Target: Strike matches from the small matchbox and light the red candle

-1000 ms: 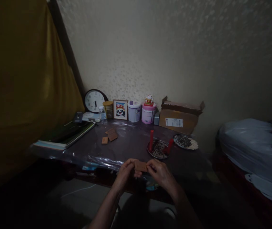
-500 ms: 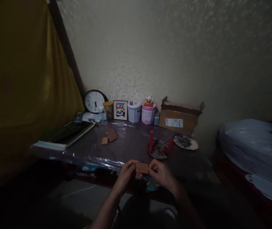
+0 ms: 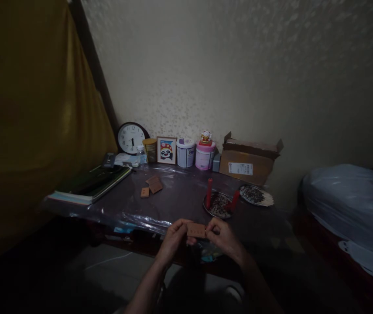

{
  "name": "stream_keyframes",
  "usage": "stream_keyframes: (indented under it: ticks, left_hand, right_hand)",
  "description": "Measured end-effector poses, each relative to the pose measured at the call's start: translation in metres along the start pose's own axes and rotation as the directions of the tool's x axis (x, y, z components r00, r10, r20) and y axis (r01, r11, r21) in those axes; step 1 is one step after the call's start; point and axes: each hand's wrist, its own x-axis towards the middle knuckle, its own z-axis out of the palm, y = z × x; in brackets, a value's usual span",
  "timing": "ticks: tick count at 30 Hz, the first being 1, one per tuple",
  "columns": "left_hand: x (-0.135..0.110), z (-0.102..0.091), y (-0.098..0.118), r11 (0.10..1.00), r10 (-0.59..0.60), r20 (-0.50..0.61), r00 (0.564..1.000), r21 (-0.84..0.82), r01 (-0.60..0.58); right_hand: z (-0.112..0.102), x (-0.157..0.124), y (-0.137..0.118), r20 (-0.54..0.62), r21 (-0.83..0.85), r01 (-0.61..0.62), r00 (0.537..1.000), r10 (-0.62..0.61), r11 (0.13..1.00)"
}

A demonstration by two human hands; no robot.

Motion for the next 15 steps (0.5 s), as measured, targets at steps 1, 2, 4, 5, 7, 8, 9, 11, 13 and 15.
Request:
stream_keyframes:
  ticks: [1, 2, 4, 5, 7, 8, 9, 11, 13, 15]
  left_hand:
    - [0.000, 0.000, 0.000, 1.000, -0.003, -0.002, 1.000, -0.003, 0.003]
    - [0.000, 0.000, 0.000, 1.000, -0.004, -0.004, 1.000, -0.007, 0.004]
    - [0.001, -0.002, 0.000, 1.000, 0.000, -0.006, 1.000, -0.020, 0.000]
    - [0.002, -0.003, 0.000, 1.000, 0.005, -0.007, 1.000, -0.028, -0.005]
    - [0.004, -0.007, 0.000, 0.999, 0.016, -0.011, 1.000, -0.044, -0.016]
    - [0.005, -0.009, 0.000, 0.998, 0.021, -0.015, 1.000, -0.052, -0.021]
    - [0.006, -0.011, 0.000, 0.998, 0.024, -0.021, 1.000, -0.058, -0.025]
    - [0.007, -0.014, 0.001, 0.997, 0.029, -0.037, 0.999, -0.067, -0.031]
    - [0.008, -0.015, 0.002, 0.997, 0.031, -0.050, 0.998, -0.071, -0.035]
    - [0.007, -0.013, 0.004, 0.997, 0.034, -0.054, 0.998, -0.072, -0.038]
  right_hand:
    - [0.000, 0.000, -0.001, 0.012, 0.032, -0.023, 1.000, 0.023, 0.999]
    - [0.000, 0.000, -0.001, 0.029, 0.065, -0.054, 0.998, 0.053, 0.996]
    - [-0.001, 0.000, 0.000, 0.049, 0.113, -0.120, 0.992, 0.115, 0.986]
    - [-0.002, 0.000, 0.003, 0.053, 0.132, -0.146, 0.989, 0.140, 0.980]
    - [-0.006, 0.000, 0.008, 0.044, 0.177, -0.173, 0.985, 0.168, 0.969]
    - [-0.009, 0.000, 0.010, 0.034, 0.207, -0.169, 0.986, 0.165, 0.964]
    - [-0.012, 0.001, 0.012, 0.027, 0.237, -0.157, 0.988, 0.155, 0.959]
    - [-0.019, 0.002, 0.013, 0.012, 0.280, -0.132, 0.991, 0.134, 0.951]
    - [-0.023, 0.004, 0.011, -0.007, 0.309, -0.111, 0.993, 0.119, 0.944]
    - [-0.022, 0.005, 0.008, -0.045, 0.352, -0.094, 0.992, 0.117, 0.931]
